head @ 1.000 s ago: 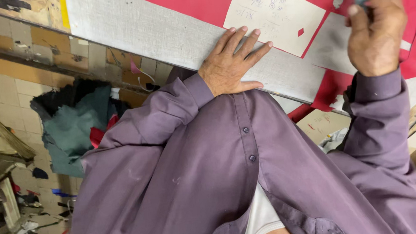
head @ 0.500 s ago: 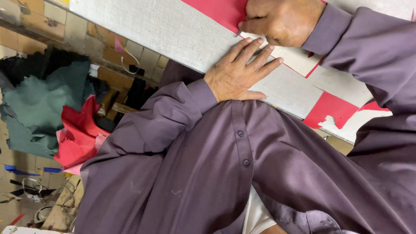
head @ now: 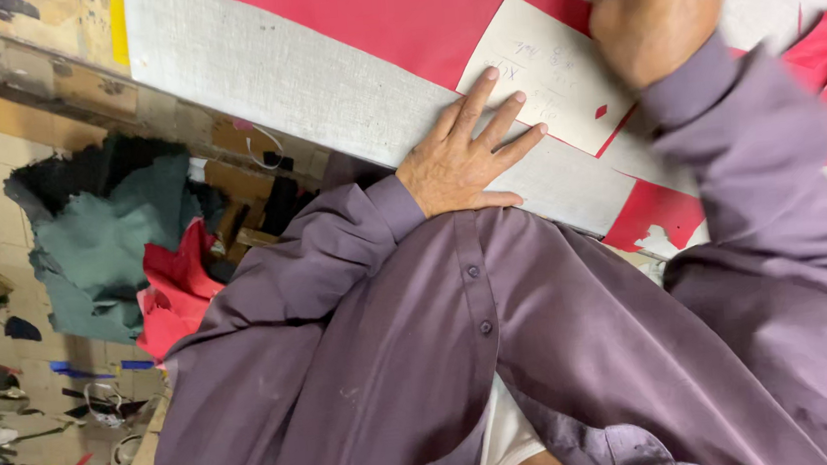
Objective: The person works at a cluttered workbench, holding white board sheets covered with red material and using a small blade to cut and trim the red covering along edges. They peel strips of red material off by hand, reposition the boards, and match small paper templates with handwritten markings against the cut pieces.
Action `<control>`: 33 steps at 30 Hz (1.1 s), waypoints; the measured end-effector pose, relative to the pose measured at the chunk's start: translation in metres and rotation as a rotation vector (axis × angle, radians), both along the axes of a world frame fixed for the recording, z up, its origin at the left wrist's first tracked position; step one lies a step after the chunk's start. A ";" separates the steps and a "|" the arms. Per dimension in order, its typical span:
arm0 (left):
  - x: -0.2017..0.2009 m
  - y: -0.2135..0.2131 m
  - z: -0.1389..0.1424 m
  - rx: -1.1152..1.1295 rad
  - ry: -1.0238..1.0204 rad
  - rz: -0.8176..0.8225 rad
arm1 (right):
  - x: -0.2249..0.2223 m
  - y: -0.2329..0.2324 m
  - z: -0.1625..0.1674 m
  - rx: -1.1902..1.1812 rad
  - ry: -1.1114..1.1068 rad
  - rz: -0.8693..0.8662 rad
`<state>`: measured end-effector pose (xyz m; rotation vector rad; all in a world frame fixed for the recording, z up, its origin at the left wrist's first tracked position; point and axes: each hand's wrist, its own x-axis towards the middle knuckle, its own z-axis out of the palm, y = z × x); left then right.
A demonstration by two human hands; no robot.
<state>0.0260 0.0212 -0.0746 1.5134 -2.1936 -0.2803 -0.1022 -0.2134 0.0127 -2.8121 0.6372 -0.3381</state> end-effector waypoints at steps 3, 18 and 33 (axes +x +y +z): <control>0.002 0.001 0.001 0.025 -0.012 0.020 | 0.013 0.065 -0.019 0.340 -0.402 -0.273; -0.005 0.003 0.002 0.113 -0.060 0.011 | -0.111 0.091 -0.065 0.062 -0.194 -0.430; -0.031 -0.091 0.035 0.099 -0.164 -0.142 | -0.097 0.165 -0.082 0.279 -0.676 -1.004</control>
